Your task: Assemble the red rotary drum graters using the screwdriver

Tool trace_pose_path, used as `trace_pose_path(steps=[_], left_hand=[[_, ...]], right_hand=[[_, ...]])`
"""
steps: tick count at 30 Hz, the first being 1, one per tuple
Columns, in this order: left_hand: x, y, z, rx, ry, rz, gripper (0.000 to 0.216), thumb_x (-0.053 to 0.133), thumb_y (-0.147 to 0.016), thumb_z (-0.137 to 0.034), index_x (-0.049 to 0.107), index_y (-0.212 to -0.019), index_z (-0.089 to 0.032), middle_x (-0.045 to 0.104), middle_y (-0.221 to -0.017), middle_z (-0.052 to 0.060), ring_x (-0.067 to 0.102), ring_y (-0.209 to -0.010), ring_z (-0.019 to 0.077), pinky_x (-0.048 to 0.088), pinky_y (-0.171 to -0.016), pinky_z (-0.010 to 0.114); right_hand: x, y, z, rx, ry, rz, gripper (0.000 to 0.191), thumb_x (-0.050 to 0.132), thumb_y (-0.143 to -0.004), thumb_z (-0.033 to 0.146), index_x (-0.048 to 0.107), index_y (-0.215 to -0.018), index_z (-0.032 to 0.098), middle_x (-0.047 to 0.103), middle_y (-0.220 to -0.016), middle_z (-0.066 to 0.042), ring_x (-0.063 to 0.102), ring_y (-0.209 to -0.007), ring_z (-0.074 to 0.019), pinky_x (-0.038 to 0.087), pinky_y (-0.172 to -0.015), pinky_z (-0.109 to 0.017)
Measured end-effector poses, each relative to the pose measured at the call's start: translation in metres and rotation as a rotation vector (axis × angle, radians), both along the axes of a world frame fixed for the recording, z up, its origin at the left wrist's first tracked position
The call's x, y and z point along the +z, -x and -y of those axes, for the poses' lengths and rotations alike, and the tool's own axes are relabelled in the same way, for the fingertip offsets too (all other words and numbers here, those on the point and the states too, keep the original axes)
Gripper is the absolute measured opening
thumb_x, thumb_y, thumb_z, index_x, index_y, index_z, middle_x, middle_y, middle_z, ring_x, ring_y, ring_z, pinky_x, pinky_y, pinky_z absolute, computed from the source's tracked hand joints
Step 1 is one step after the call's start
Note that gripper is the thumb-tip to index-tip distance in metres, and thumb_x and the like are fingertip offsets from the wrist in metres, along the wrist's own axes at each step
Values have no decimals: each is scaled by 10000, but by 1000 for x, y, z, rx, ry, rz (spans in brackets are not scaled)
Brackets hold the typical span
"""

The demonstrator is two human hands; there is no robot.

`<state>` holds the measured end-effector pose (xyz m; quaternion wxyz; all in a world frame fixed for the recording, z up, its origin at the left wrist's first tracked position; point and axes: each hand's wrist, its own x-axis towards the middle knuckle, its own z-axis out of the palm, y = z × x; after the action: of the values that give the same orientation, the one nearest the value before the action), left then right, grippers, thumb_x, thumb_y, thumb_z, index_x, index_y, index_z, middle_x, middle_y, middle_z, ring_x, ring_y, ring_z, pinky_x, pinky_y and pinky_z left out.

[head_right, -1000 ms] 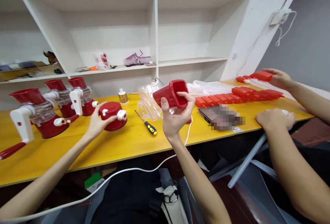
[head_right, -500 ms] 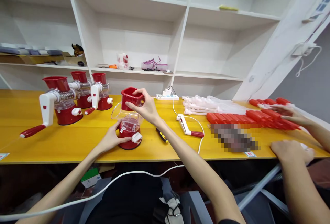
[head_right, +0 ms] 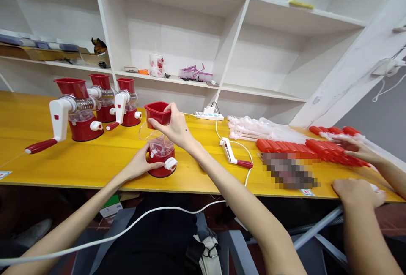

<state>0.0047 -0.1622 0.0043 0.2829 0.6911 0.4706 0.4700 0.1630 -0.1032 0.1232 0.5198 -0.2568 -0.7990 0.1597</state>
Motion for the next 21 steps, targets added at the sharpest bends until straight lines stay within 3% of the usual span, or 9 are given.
trace_pose_path(steps=[6, 9, 12, 14, 17, 21], left_hand=[[4, -11, 4, 126, -22, 22, 618, 741, -765, -537, 560, -1250, -199, 699, -1251, 111, 650, -1171, 310, 481, -1040, 465], [4, -16, 5, 197, -52, 19, 543, 715, -780, -570, 615, -1168, -203, 735, -1159, 92, 683, -1075, 298, 502, -993, 449], [4, -15, 4, 188, -72, 5, 517, 719, -775, -567, 633, -1137, -209, 746, -1142, 84, 690, -1057, 296, 502, -987, 440], [4, -12, 3, 173, -69, -2, 513, 723, -772, -560, 634, -1133, -206, 748, -1141, 83, 692, -1056, 296, 505, -982, 435], [5, -9, 3, 149, -64, 2, 497, 724, -773, -558, 641, -1112, -205, 753, -1121, 75, 693, -1051, 290, 507, -978, 426], [4, -9, 4, 109, -65, 32, 489, 721, -784, -552, 636, -1119, -206, 747, -1139, 71, 688, -1064, 281, 505, -980, 410]], right_hand=[[-1, -3, 6, -63, -31, 118, 448, 681, -811, 523, 330, -852, 247, 599, -835, -21, 576, -717, -177, 490, -684, -350], [2, -11, 7, -121, -123, 220, 414, 658, -861, 539, 401, -939, 224, 570, -1121, -140, 609, -981, -265, 522, -862, -475], [13, -23, 5, -145, -304, 339, 400, 685, -870, 523, 460, -947, 202, 385, -1394, -223, 447, -1299, -361, 451, -1032, -557], [22, -30, 3, -74, -401, 434, 314, 649, -919, 476, 487, -914, 207, 455, -1348, -198, 424, -1308, -352, 438, -1054, -547], [32, -36, -1, 35, -450, 536, 205, 562, -986, 409, 520, -904, 227, 627, -1045, -123, 500, -1172, -326, 470, -969, -508], [35, -35, -5, 104, -458, 538, 145, 558, -998, 346, 542, -913, 229, 664, -937, -62, 583, -970, -265, 420, -947, -451]])
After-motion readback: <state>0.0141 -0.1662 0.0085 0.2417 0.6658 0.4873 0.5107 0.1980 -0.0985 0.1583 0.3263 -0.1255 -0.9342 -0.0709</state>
